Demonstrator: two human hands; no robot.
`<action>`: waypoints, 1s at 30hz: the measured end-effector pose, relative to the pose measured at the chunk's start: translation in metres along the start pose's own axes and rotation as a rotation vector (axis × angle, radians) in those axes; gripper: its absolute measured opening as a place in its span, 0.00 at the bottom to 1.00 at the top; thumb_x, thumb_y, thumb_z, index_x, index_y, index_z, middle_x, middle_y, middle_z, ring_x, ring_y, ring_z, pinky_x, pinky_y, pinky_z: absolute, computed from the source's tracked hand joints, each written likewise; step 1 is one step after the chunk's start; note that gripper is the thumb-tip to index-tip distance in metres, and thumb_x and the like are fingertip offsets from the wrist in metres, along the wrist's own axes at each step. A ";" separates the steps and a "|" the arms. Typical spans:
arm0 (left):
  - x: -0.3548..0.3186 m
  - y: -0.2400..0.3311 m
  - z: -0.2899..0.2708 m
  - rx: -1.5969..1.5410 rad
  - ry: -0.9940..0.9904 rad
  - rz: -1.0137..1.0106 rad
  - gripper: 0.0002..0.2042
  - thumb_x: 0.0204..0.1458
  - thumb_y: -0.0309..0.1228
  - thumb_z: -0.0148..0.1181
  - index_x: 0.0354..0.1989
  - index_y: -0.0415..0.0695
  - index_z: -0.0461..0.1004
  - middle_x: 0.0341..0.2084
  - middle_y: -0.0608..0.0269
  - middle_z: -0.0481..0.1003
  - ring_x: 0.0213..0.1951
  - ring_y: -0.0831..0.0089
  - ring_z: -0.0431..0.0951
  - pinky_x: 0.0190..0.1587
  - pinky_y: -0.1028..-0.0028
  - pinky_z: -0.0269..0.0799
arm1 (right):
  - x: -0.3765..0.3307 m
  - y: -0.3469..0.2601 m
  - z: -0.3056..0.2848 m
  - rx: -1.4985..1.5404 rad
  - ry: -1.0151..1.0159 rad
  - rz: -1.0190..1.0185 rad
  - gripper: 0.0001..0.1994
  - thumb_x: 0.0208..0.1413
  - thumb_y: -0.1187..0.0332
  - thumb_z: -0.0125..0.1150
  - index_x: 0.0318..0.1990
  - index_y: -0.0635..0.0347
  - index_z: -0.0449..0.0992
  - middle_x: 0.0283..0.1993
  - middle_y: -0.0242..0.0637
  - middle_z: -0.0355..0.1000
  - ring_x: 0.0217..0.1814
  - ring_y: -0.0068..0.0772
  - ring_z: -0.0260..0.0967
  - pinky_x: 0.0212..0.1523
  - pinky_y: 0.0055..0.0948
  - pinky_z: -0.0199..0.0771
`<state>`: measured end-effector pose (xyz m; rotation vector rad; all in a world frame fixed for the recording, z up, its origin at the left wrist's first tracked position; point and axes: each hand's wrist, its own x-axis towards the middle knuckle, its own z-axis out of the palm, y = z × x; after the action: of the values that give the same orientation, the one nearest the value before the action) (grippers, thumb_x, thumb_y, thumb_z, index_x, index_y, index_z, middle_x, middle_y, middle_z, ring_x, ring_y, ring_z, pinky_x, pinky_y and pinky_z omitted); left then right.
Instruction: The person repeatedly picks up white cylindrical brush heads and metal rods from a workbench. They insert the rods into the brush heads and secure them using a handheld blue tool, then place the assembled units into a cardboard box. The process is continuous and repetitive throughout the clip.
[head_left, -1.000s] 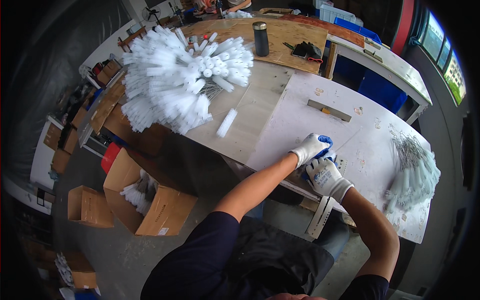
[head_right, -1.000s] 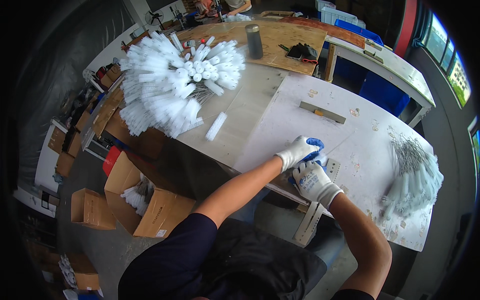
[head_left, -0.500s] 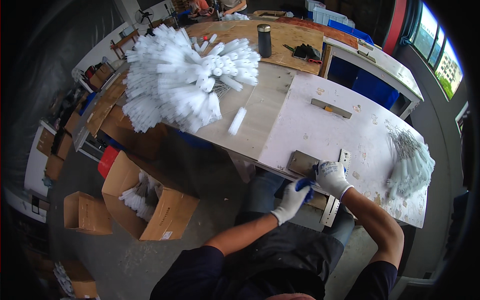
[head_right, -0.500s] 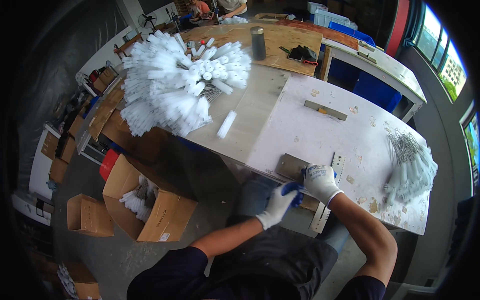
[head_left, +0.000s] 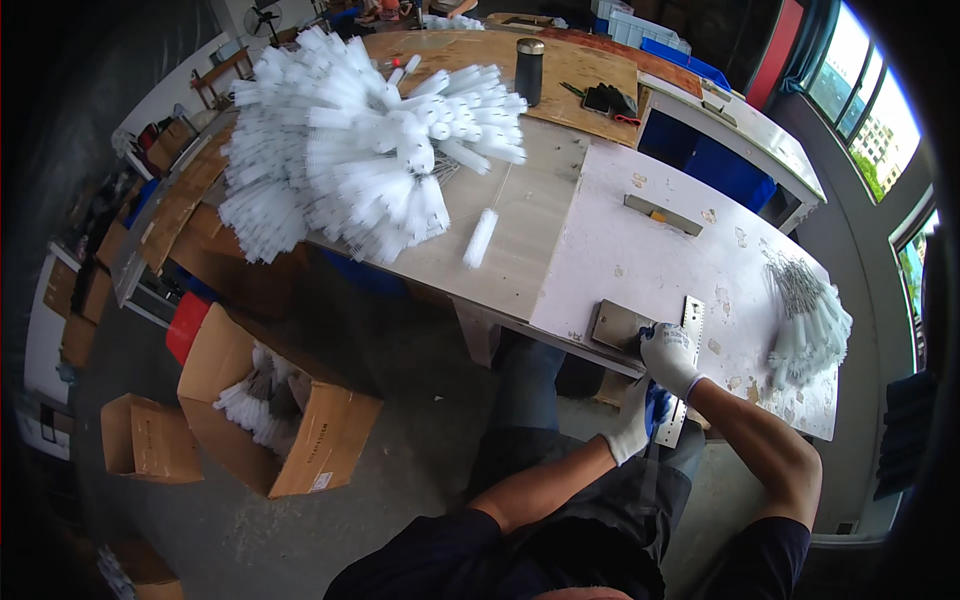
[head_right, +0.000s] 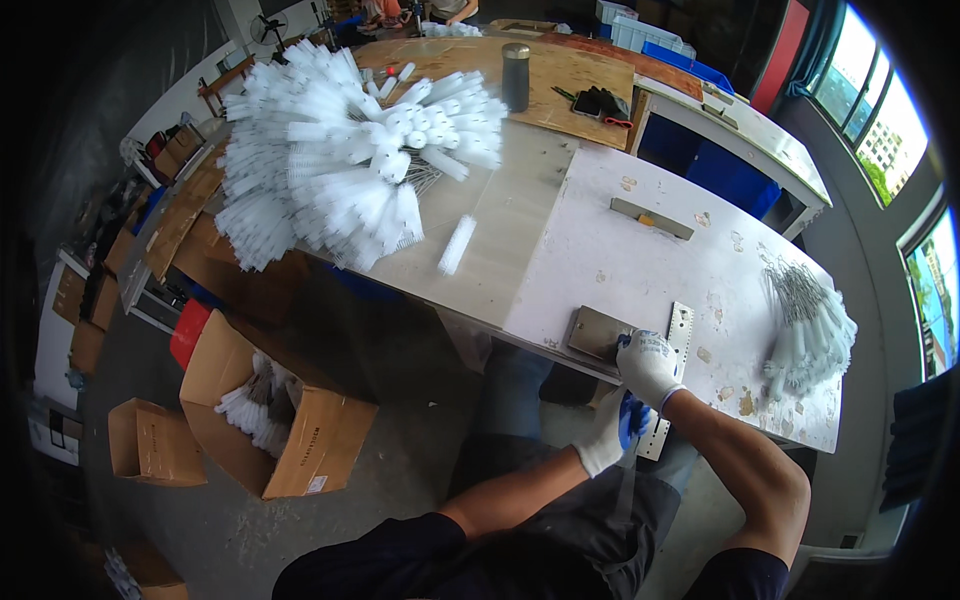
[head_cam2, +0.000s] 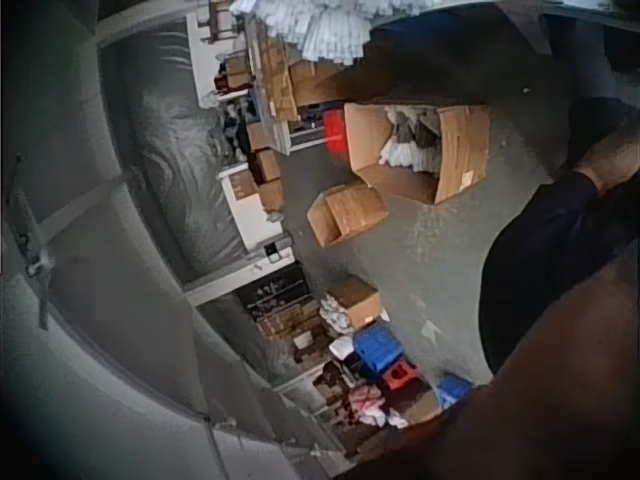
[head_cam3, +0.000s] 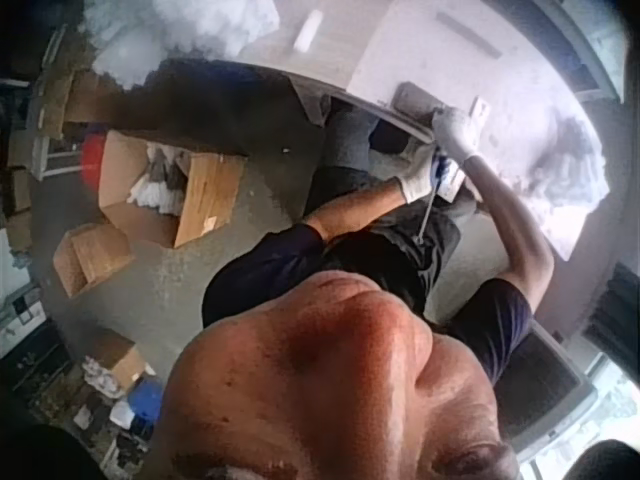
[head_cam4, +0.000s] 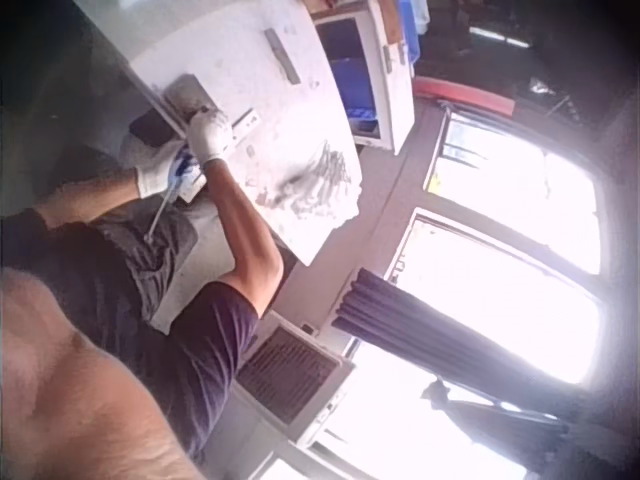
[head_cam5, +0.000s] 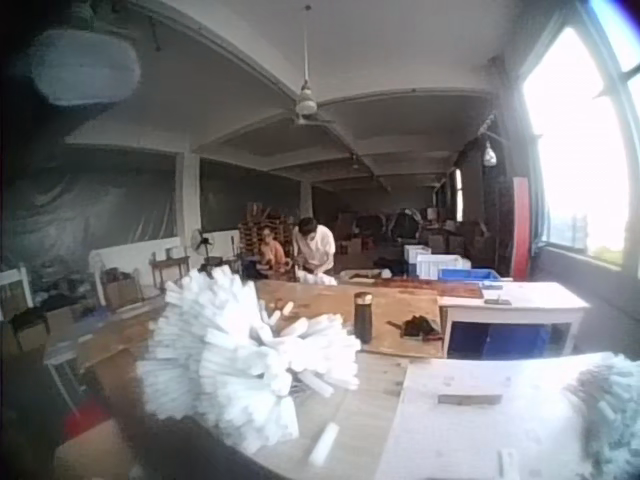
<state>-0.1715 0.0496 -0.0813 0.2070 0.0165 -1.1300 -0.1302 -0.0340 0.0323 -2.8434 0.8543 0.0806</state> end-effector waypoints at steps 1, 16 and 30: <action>-0.021 0.012 0.056 0.118 0.334 -0.021 0.12 0.66 0.43 0.54 0.30 0.53 0.71 0.16 0.77 0.63 0.17 0.85 0.64 0.19 0.81 0.58 | -0.006 0.016 0.008 0.027 -0.008 0.052 0.21 0.64 0.57 0.47 0.40 0.68 0.81 0.42 0.61 0.78 0.48 0.59 0.77 0.51 0.49 0.75; -0.020 0.153 0.036 1.086 0.162 -0.322 0.11 0.66 0.33 0.51 0.35 0.41 0.77 0.22 0.73 0.71 0.22 0.88 0.65 0.24 0.82 0.59 | 0.045 0.068 -0.016 -0.385 -0.247 -0.745 0.21 0.56 0.49 0.60 0.43 0.61 0.76 0.34 0.40 0.78 0.37 0.44 0.80 0.39 0.40 0.77; -0.078 0.146 0.039 1.886 0.403 0.611 0.17 0.59 0.22 0.56 0.57 0.39 0.73 0.44 0.49 0.79 0.40 0.55 0.81 0.45 0.65 0.78 | 0.005 0.044 0.014 -0.010 -0.007 -0.281 0.19 0.58 0.51 0.60 0.43 0.60 0.75 0.41 0.44 0.79 0.46 0.45 0.79 0.49 0.41 0.76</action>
<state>-0.0774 0.1723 -0.0110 1.9501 -0.7278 -0.1411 -0.1498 -0.0705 0.0118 -2.9370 0.4461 0.0579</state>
